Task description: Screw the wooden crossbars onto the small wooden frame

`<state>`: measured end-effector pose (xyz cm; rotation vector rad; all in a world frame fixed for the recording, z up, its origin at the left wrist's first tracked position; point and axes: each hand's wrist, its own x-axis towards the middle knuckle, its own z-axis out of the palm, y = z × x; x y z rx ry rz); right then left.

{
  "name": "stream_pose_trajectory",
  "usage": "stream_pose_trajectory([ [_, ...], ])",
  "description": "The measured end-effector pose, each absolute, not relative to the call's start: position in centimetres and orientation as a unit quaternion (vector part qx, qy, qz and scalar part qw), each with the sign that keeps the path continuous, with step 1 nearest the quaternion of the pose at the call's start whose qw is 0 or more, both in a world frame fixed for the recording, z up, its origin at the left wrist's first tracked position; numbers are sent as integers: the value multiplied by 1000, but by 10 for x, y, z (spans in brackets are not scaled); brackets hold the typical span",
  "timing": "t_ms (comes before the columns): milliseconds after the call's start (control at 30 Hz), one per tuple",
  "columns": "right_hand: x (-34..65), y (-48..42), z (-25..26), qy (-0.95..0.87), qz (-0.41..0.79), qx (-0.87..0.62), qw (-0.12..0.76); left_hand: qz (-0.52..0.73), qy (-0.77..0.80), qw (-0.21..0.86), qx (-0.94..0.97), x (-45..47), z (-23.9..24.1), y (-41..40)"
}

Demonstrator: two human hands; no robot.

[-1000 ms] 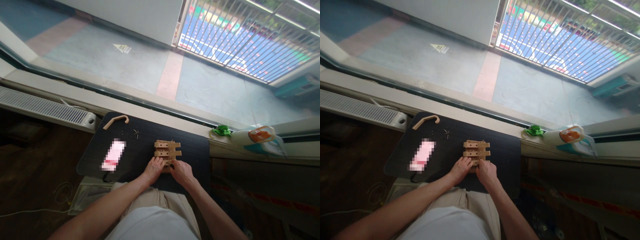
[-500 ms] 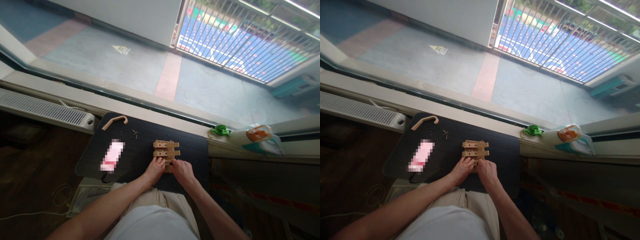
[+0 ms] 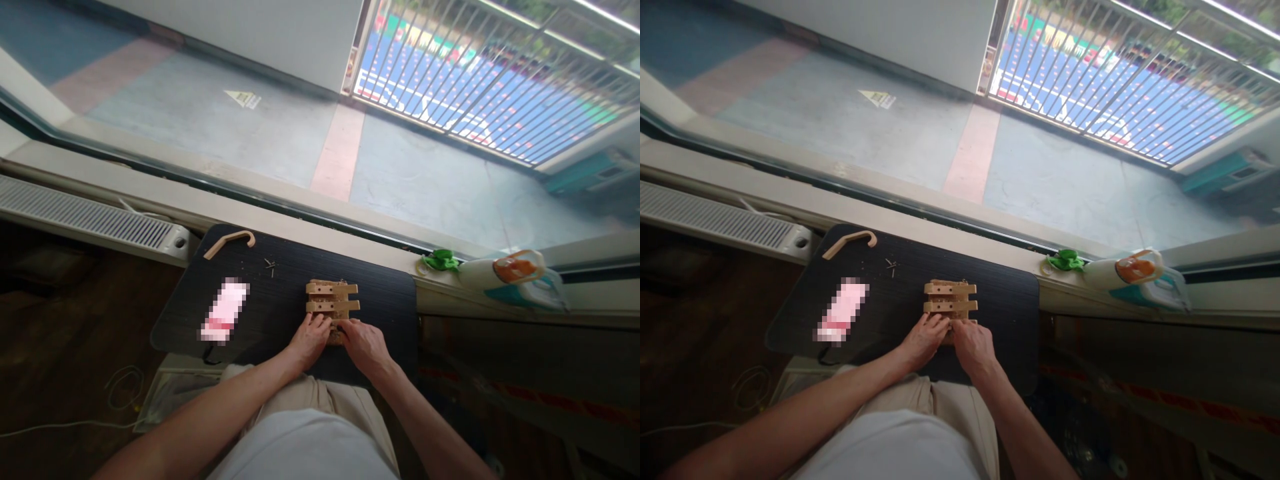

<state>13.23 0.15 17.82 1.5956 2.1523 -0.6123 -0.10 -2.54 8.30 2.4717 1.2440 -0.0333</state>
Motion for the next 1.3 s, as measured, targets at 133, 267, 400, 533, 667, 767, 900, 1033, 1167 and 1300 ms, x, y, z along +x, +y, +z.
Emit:
stream_pose_trajectory([
  [133,130,2,174,748,-215,591,211,-21,438,189,878,-1,82,-25],
  [267,131,4,178,750,-212,589,214,-18,443,185,877,0,79,-26],
  [400,135,4,182,773,-210,568,188,-14,444,183,877,0,77,-27],
  [533,135,3,179,764,-228,574,185,-16,443,185,877,0,78,-27],
  [667,134,5,177,740,-226,604,191,-25,437,187,880,-1,80,-26],
  [767,136,6,179,737,-235,607,183,-26,437,191,879,-1,80,-26],
  [900,143,4,180,747,-262,588,166,-23,441,187,877,-1,78,-26],
  [1033,150,2,172,736,-277,601,139,-27,440,187,878,0,78,-26],
  [1167,154,3,165,713,-274,632,132,-32,441,192,876,0,79,-25],
  [1300,154,5,167,716,-266,631,134,-31,439,190,878,0,79,-26],
])
